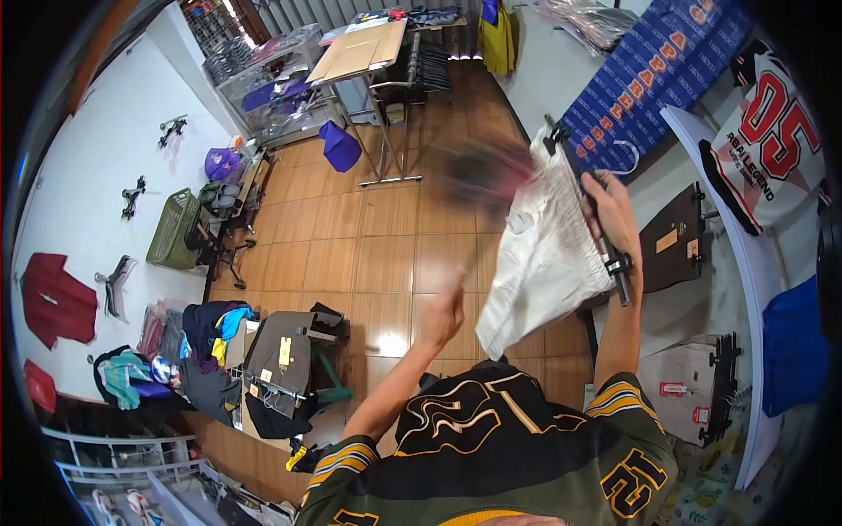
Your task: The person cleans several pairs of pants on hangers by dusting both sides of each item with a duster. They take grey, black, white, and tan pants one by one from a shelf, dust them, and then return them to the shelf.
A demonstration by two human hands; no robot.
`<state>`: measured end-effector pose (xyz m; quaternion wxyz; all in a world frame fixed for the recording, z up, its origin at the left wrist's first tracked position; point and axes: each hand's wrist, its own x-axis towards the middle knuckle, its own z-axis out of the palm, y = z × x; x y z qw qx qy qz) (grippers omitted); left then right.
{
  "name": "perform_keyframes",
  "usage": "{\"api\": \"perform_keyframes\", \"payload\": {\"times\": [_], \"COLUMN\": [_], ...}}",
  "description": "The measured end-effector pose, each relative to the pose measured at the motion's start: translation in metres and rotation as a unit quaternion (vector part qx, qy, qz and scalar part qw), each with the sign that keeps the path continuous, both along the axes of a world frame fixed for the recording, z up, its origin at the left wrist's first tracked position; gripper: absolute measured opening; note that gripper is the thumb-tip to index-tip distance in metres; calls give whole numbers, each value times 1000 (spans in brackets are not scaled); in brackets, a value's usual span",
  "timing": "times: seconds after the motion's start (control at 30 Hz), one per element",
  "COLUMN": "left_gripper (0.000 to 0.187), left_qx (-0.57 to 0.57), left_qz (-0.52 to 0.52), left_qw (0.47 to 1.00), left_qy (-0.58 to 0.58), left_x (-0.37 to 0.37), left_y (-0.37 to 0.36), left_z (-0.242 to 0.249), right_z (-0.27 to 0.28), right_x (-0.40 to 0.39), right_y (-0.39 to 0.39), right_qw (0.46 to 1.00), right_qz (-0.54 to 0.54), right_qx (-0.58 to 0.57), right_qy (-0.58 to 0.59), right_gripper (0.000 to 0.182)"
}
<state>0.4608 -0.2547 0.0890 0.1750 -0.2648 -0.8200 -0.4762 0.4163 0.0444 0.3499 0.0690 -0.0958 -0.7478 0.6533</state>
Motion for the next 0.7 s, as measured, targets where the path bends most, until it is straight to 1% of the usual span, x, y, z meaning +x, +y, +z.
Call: {"api": "perform_keyframes", "payload": {"times": [0.03, 0.07, 0.13, 0.2, 0.27, 0.3, 0.33, 0.37, 0.4, 0.47, 0.5, 0.53, 0.57, 0.6, 0.63, 0.7], "left_gripper": [57, 56, 52, 46, 47, 48, 49, 51, 52, 53, 53, 53, 52, 51, 49, 49], "left_qx": [-47, -93, -248, -251, -181, -133, -84, -15, 54, 101, 124, 79, 5, -78, -158, -284], "left_qz": [-4, -10, 55, 90, 182, 218, 255, 256, 255, 223, 205, 157, 114, 67, 67, 67], "left_qw": [991, 966, 897, 894, 928, 931, 931, 942, 948, 965, 969, 984, 989, 981, 946, 869], "left_qy": [-122, -243, -362, -361, -270, -261, -248, -217, -184, -99, -56, -9, -92, -166, -274, -399], "left_x": [17, 37, 51, 64, 57, 50, 41, 36, 35, 41, 44, 50, 61, 73, 83, 101], "left_y": [-17, -39, -99, -158, -193, -196, -192, -182, -170, -153, -147, -146, -151, -156, -169, -218], "left_z": [-30, -57, -99, -127, -130, -105, -61, -12, 25, 47, 49, 31, 5, -21, -48, -107], "right_z": [15, 23, 19, 19, 19, 22, 26, 30, 31, 34, 43, 49, 56, 65, 76, 96], "right_x": [3, 6, 0, -1, -2, -2, -2, -4, -9, -22, -25, -28, -32, -34, -32, -29], "right_y": [-13, -30, -33, -48, -71, -88, -100, -109, -116, -130, -138, -144, -150, -154, -160, -163], "right_qw": [1000, 999, 999, 998, 995, 993, 991, 989, 988, 983, 985, 983, 979, 973, 967, 962], "right_qz": [1, -29, 7, 5, 15, 24, 33, 75, 93, 130, 133, 132, 143, 152, 174, 193], "right_qx": [-28, 24, -37, -17, -16, -26, -36, -27, -35, -49, -28, -42, -61, -82, -88, -76], "right_qy": [10, 18, 31, 64, 96, 111, 127, 125, 123, 118, 110, 118, 133, 152, 161, 177], "right_gripper": [26, 26, 27, 27, 28, 29, 30, 35, 36, 38, 42, 43, 44, 44, 45, 50]}}
